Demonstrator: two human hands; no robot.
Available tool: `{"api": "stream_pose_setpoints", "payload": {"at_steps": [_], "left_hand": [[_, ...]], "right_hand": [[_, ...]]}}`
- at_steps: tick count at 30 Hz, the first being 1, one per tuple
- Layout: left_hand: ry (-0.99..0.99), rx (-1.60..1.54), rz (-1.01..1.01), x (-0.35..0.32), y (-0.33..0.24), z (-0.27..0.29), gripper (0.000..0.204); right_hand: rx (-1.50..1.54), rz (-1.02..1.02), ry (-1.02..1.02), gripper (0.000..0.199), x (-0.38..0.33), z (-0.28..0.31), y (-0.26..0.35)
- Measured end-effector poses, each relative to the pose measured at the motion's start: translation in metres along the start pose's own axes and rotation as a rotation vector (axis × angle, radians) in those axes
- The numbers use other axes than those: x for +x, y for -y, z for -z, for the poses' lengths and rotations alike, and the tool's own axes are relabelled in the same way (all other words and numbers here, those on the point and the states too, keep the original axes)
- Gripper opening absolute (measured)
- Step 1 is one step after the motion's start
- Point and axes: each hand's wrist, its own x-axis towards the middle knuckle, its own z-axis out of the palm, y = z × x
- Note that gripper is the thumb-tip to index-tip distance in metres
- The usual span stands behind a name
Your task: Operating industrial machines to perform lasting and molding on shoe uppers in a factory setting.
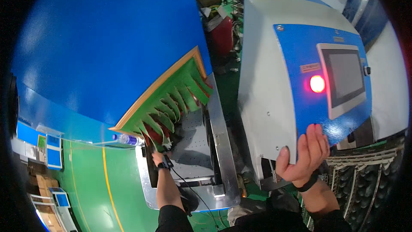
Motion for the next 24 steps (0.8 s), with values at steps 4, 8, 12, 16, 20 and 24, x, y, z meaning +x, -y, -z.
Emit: {"api": "stream_pose_setpoints", "payload": {"at_steps": [4, 8, 12, 16, 20, 24], "left_hand": [[0.198, -0.433, 0.027, -0.068, -0.010, -0.001, 0.035], [0.785, -1.716, 0.477, -0.177, -0.033, 0.048, 0.015], [1.178, -1.994, 0.171, -0.351, -0.045, 0.125, 0.056], [1.377, -1.272, 0.046, -0.456, -0.054, 0.141, 0.070], [1.004, -1.239, -0.331, -0.489, -0.086, 0.156, 0.070], [1.026, -1.118, -0.456, -0.509, -0.105, 0.112, 0.088]], "right_hand": [[0.120, 0.000, -0.048, 0.048, 0.016, 0.000, 0.019], [0.289, -0.053, 0.029, 0.050, 0.020, 0.018, 0.021], [0.986, -0.248, 0.081, 0.059, -0.053, 0.059, 0.037], [1.948, -1.554, 1.097, 0.062, -0.125, 0.061, 0.040], [2.135, -1.146, 1.116, 0.053, -0.140, 0.058, -0.020], [1.850, -1.377, 1.641, 0.034, -0.159, 0.086, -0.074]]}}
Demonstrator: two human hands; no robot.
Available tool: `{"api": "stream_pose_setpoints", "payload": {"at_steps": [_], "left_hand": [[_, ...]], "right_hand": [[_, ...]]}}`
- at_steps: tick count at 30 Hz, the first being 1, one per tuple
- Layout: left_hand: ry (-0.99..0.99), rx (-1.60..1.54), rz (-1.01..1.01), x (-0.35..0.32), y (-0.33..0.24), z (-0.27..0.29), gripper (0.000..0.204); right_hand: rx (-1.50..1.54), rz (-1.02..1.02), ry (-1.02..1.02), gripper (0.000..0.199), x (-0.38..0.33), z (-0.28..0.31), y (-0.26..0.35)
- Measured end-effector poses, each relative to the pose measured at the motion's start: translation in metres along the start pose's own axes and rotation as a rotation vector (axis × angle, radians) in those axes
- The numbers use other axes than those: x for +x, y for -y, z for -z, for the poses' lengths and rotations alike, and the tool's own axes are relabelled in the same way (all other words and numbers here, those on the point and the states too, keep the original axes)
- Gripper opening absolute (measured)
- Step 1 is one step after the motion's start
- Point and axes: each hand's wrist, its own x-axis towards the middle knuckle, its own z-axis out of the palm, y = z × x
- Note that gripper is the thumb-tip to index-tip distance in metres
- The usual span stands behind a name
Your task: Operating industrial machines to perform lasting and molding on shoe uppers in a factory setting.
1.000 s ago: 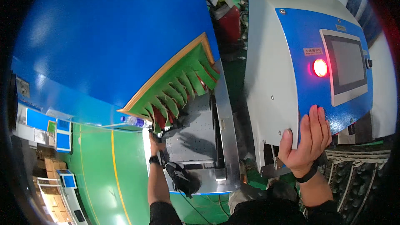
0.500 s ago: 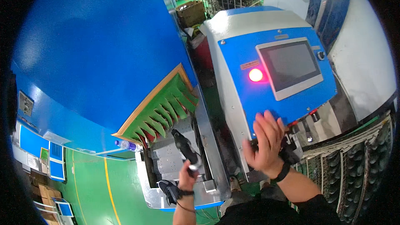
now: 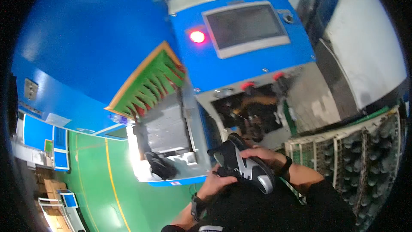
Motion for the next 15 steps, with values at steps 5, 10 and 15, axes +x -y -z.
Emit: {"api": "stream_pose_setpoints", "payload": {"at_steps": [5, 10, 15], "left_hand": [[0.172, 0.166, 0.050, 0.022, 0.011, -0.040, 0.040], [0.101, 0.294, 0.107, 0.012, -0.035, -0.085, 0.021], [0.104, -0.042, 0.271, -0.003, -0.065, -0.077, 0.013]], "right_hand": [[0.325, 0.526, 0.117, 0.029, -0.066, 0.013, -0.053], [0.563, 0.514, -0.126, 0.052, -0.061, 0.054, -0.037], [-0.081, 0.839, -0.427, 0.075, -0.056, 0.091, -0.007]]}}
